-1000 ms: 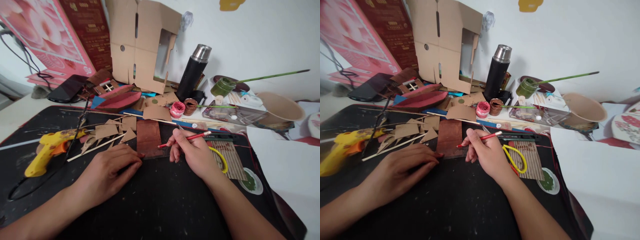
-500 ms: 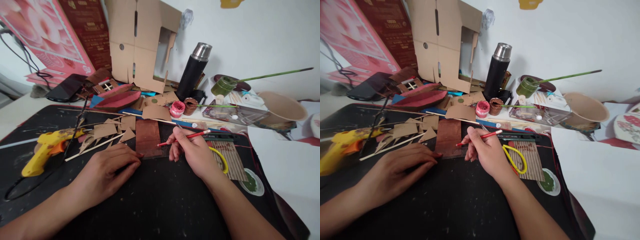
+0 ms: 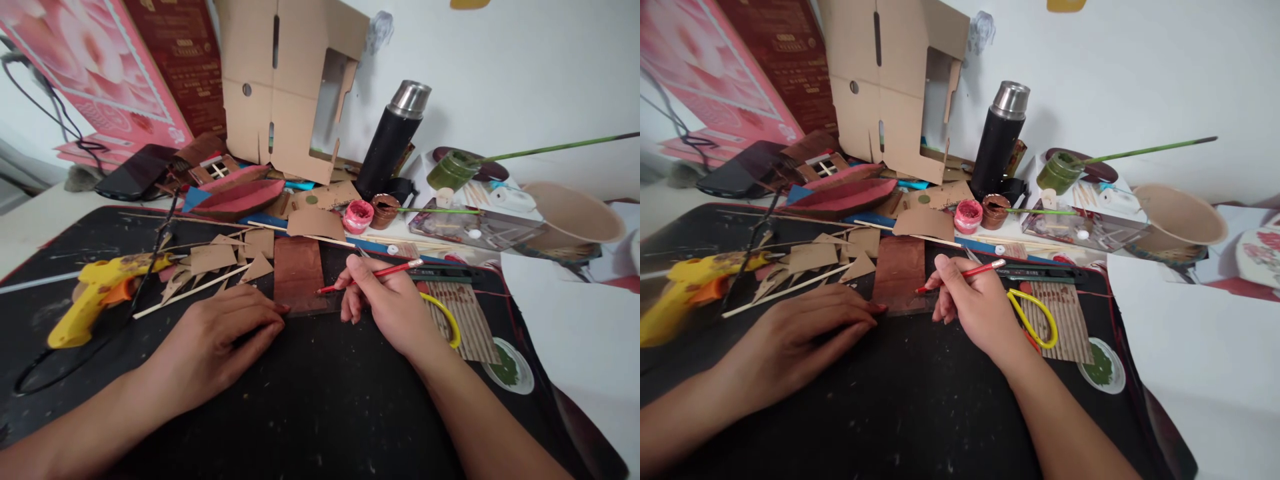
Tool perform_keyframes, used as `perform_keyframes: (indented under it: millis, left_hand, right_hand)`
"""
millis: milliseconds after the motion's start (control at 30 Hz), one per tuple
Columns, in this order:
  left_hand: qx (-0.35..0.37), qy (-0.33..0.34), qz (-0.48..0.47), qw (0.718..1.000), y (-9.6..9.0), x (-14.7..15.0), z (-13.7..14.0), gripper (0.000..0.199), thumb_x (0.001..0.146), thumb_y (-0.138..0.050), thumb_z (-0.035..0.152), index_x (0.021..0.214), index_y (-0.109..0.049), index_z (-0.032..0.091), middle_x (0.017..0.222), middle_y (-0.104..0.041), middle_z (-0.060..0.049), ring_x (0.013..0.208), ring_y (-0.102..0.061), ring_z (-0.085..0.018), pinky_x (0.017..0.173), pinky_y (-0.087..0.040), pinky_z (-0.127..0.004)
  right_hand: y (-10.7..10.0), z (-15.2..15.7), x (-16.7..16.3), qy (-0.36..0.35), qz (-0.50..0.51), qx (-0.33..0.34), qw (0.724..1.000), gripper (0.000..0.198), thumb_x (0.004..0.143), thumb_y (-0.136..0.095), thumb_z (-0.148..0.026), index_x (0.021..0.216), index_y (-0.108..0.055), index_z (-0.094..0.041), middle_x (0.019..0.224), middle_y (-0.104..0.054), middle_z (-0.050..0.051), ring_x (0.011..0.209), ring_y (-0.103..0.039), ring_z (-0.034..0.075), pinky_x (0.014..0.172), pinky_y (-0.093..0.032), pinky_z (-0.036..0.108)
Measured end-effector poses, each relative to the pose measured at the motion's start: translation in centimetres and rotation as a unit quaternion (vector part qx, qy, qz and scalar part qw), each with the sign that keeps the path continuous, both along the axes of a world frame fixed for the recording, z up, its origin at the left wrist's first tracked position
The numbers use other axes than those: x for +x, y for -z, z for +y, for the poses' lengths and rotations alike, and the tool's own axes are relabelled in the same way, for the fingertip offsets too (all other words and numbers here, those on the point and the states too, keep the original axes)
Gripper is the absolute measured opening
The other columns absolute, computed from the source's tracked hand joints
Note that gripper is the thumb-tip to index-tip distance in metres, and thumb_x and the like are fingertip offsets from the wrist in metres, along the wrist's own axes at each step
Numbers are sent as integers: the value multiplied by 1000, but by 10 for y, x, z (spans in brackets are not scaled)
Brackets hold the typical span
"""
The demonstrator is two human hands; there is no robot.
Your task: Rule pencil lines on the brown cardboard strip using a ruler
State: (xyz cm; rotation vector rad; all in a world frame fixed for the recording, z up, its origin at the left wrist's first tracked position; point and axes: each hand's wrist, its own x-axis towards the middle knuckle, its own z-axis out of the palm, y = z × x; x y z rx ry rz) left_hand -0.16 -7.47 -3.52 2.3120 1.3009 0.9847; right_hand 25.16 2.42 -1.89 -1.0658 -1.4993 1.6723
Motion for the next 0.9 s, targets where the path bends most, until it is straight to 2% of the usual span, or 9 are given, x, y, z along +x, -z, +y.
perform_keyframes:
  millis: [633,900]
  left_hand:
    - [7,7,11,1000,-3,1,0,13,110,-63,18,107,-75,21,105,-83,-5,97,-79,-19,94,-62,-32]
    - [-1,3,1,1000,-4,2,0,16,109,-62,19,105,-77,22,102,-84,-5,95,-80,-20,91,-64,-33]
  right_hand:
    - [3,-1,-2,-10,-37,4,999,62,95,-72,-80,83,-74,-20,54,-66,0,48,-63,15,49,-51,26]
    - [3,-1,-1,-14,-34,18,999,57,100,-69,-75,84,-74,-20,54,-65,-1,49,-63,16,50,-51,27]
